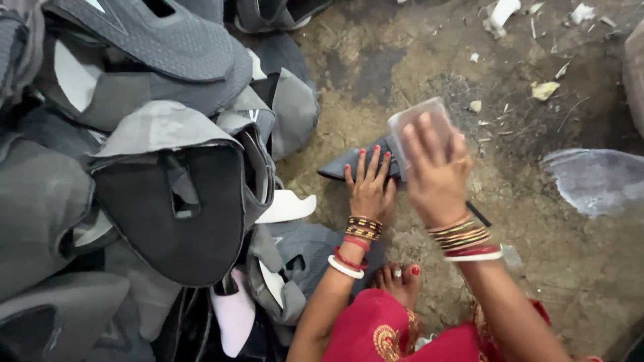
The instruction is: The person sits on the floor of a shoe workshop surrounded by piles of foam shoe upper components. They pick up a component, rub its surface with a white foam sanding block, turn the piece over to treat other sides, and set it back on the pile, repeating this with one piece at a time.
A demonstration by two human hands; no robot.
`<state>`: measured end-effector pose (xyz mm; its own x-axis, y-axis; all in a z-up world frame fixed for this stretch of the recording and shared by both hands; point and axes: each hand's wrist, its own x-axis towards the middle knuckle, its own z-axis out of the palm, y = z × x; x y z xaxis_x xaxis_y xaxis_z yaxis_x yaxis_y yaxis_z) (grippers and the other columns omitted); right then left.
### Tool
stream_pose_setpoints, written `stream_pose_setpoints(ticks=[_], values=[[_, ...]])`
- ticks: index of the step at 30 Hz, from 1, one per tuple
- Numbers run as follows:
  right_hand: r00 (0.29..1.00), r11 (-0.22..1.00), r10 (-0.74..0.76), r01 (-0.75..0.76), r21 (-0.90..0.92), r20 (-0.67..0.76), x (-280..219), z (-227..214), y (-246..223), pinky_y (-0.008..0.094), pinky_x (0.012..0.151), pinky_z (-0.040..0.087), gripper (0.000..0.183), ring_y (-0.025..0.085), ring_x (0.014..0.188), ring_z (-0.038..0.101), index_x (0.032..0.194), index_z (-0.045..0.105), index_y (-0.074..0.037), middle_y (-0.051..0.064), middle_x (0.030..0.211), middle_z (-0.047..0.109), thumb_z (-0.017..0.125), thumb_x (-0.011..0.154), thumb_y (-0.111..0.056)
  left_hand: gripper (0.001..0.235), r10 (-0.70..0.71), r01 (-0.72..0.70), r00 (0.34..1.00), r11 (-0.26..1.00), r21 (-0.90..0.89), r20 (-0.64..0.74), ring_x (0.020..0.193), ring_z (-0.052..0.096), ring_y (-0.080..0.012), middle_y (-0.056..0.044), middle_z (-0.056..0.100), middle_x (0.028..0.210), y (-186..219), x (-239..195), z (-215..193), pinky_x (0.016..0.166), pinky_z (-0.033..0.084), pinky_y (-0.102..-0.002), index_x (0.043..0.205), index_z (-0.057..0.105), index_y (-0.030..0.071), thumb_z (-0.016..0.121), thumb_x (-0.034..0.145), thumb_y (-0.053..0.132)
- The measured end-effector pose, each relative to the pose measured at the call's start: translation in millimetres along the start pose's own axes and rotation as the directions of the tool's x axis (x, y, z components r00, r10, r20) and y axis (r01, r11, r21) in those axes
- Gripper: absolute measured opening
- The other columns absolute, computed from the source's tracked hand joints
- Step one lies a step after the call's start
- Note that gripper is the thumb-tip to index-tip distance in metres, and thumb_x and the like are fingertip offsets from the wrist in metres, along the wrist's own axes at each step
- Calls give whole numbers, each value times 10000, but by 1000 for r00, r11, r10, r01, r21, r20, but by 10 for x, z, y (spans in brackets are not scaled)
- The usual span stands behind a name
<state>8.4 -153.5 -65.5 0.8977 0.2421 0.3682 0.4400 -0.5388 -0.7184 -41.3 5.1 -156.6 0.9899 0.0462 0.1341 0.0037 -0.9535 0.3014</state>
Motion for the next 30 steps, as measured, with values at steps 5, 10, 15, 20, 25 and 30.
stream_pose_setpoints(ticks=[5,10,15,20,25,30], values=[[987,737,6,106,-667,163,-202,380,192,505,1044,332,701,370,1411,376,1567,541,-258,-18,1681,427,633,875,-207,712,54,-55,998,998,18,35,1560,253,-299,-23,340,1665,-91,-41,40,1238,162,-598,1535,482,166,687,875,339],[982,784,4,113,-610,188,-477,112,20,521,1034,334,677,400,1384,390,1538,525,-253,-19,1658,409,634,874,-191,701,83,-84,996,995,50,21,1549,273,-287,-19,354,1664,-79,-36,7,1225,186,-579,1540,492,176,684,894,367],[988,879,19,55,-474,150,-681,-154,28,550,1105,331,660,409,1388,392,1484,547,-251,-27,1618,433,629,838,-143,657,87,-92,994,992,87,65,1525,307,-292,-23,379,1639,-51,-17,-141,1211,212,-565,1504,515,180,690,899,368],[1000,969,11,-11,-246,0,-573,-374,210,537,1197,338,583,334,1463,434,1507,536,-248,10,1631,441,631,946,-120,675,83,-88,995,990,112,53,1419,444,-249,1,493,1560,-75,159,-107,1149,299,-513,1440,580,238,781,797,296],[988,970,154,-157,-185,-26,-47,-483,454,480,1128,362,588,399,1279,471,1491,579,-174,81,1581,514,653,909,-127,676,149,-156,987,976,153,57,1342,507,-259,-17,565,1477,-39,333,-181,1104,337,-500,1396,610,215,801,748,219],[989,984,98,-112,-140,-107,-216,-496,470,468,1162,334,594,410,1339,490,1539,545,-95,147,1626,477,625,951,-105,653,178,-188,981,971,149,79,1302,527,-307,-71,587,1437,-97,163,-75,1085,366,-489,1360,626,138,761,722,175]])
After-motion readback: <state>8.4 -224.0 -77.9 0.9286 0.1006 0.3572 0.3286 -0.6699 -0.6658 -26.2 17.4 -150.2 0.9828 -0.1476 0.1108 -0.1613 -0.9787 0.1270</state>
